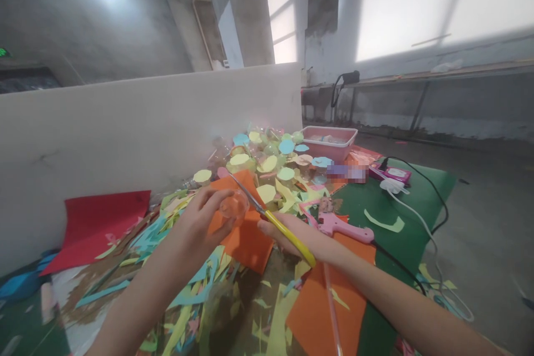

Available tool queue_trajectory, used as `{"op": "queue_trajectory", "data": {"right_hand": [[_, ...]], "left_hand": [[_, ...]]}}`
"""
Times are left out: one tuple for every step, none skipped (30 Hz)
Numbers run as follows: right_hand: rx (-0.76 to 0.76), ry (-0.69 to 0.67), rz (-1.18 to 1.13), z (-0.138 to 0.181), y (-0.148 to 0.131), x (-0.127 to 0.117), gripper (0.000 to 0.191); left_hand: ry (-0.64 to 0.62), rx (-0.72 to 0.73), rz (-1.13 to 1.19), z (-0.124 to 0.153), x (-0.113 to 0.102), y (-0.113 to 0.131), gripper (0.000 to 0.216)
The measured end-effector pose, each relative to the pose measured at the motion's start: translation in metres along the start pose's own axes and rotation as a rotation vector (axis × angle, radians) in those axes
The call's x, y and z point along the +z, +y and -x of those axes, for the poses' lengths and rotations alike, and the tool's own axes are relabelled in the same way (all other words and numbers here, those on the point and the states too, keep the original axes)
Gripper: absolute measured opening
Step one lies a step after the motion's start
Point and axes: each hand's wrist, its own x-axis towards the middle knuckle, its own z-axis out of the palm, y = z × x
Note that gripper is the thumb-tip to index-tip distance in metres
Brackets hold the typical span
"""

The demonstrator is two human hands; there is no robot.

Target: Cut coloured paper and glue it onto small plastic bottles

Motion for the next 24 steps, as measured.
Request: {"op": "queue_trajectory", "data": {"right_hand": [[0.008,0.001,-0.011,0.0,0.0,0.0,0.049],[0.02,0.002,-0.025,0.0,0.0,0.0,0.048],[0.033,0.002,-0.041,0.0,-0.001,0.0,0.048],[0.044,0.004,-0.058,0.0,-0.001,0.0,0.047],[0.054,0.009,-0.075,0.0,-0.001,0.0,0.046],[0.063,0.014,-0.091,0.0,-0.001,0.0,0.046],[0.07,0.02,-0.105,0.0,-0.001,0.001,0.045],[0.076,0.023,-0.118,-0.001,-0.001,0.001,0.045],[0.081,0.024,-0.13,-0.001,-0.001,0.001,0.045],[0.083,0.025,-0.137,-0.002,0.0,0.002,0.046],[0.085,0.028,-0.14,-0.003,0.001,0.002,0.046],[0.087,0.033,-0.141,-0.003,0.002,0.003,0.047],[0.088,0.04,-0.142,-0.004,0.003,0.003,0.047],[0.092,0.043,-0.145,-0.005,0.004,0.004,0.047],[0.099,0.046,-0.151,-0.005,0.006,0.004,0.048],[0.105,0.047,-0.159,-0.005,0.007,0.005,0.047],[0.104,0.047,-0.167,-0.006,0.007,0.005,0.046],[0.098,0.046,-0.174,-0.006,0.008,0.005,0.046],[0.091,0.047,-0.179,-0.006,0.009,0.005,0.045],[0.084,0.049,-0.178,-0.006,0.009,0.005,0.045],[0.079,0.053,-0.176,-0.006,0.009,0.005,0.045],[0.076,0.056,-0.174,-0.006,0.009,0.004,0.045],[0.078,0.058,-0.174,-0.007,0.01,0.004,0.044],[0.079,0.061,-0.173,-0.007,0.01,0.004,0.044]], "left_hand": [[-0.005,-0.006,-0.003,0.0,0.0,0.0,0.028],[-0.011,-0.01,-0.005,0.0,0.0,-0.001,0.028],[-0.014,-0.013,-0.007,0.0,0.0,-0.001,0.029],[-0.017,-0.015,-0.008,0.0,0.0,-0.001,0.029],[-0.017,-0.015,-0.01,0.0,0.0,-0.001,0.029],[-0.016,-0.012,-0.012,0.0,0.0,-0.001,0.028],[-0.012,-0.01,-0.017,0.0,0.0,-0.001,0.028],[-0.009,-0.009,-0.024,0.0,0.0,-0.001,0.028],[-0.008,-0.012,-0.031,0.0,-0.001,-0.001,0.028],[-0.001,-0.011,-0.035,0.0,-0.001,-0.001,0.028],[0.007,-0.009,-0.038,0.0,-0.001,-0.001,0.027],[0.013,-0.005,-0.04,0.0,-0.002,-0.001,0.027],[0.021,0.003,-0.04,0.0,-0.002,-0.001,0.027],[0.026,0.011,-0.038,0.0,-0.002,-0.001,0.027],[0.028,0.017,-0.036,0.0,-0.002,-0.001,0.028],[0.028,0.02,-0.034,0.0,-0.003,-0.001,0.028],[0.028,0.022,-0.033,-0.001,-0.003,-0.001,0.028],[0.03,0.022,-0.032,-0.001,-0.003,-0.001,0.028],[0.032,0.019,-0.032,-0.001,-0.003,-0.001,0.029],[0.034,0.015,-0.033,-0.001,-0.004,-0.002,0.029],[0.035,0.011,-0.034,-0.001,-0.004,-0.002,0.029],[0.035,0.006,-0.035,-0.001,-0.004,-0.002,0.029],[0.034,0.001,-0.036,-0.001,-0.004,-0.002,0.029],[0.032,-0.003,-0.037,-0.001,-0.004,-0.002,0.029]]}}
